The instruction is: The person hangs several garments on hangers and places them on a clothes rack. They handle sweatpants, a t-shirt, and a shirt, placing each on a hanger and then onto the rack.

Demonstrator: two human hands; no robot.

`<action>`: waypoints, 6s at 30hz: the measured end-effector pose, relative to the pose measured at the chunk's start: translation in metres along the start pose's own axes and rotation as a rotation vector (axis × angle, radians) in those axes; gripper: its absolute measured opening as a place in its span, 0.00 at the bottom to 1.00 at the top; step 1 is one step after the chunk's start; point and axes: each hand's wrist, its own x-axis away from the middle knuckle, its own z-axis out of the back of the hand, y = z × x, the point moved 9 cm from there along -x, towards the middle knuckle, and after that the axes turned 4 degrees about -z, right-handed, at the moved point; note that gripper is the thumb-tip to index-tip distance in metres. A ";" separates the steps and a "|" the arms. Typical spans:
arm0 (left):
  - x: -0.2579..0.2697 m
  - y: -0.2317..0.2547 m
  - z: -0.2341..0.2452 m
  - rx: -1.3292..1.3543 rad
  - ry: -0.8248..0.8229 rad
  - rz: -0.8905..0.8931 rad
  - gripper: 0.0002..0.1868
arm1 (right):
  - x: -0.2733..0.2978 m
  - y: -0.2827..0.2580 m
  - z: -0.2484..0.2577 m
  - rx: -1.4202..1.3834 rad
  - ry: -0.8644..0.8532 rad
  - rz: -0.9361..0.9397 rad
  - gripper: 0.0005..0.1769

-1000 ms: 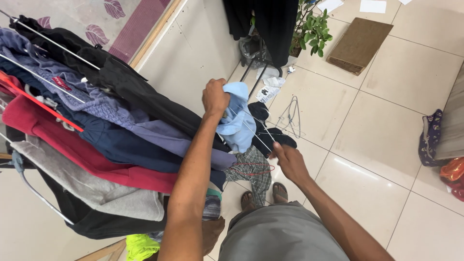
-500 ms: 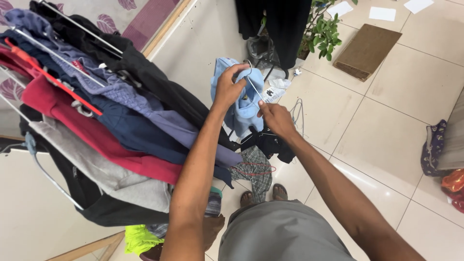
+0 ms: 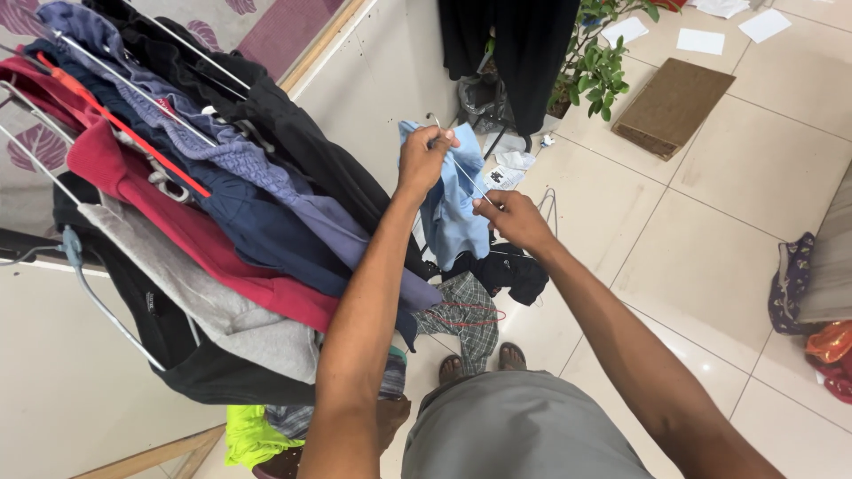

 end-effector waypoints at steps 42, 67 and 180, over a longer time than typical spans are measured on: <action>0.023 0.025 0.049 -0.629 0.365 -0.170 0.11 | 0.089 -0.050 0.039 0.452 0.511 0.437 0.13; 0.018 0.031 0.056 -0.627 0.472 -0.255 0.07 | 0.150 -0.118 0.046 0.442 0.725 0.933 0.10; 0.043 0.065 0.043 -0.572 0.360 -0.298 0.10 | 0.047 0.007 0.036 0.422 0.584 0.126 0.29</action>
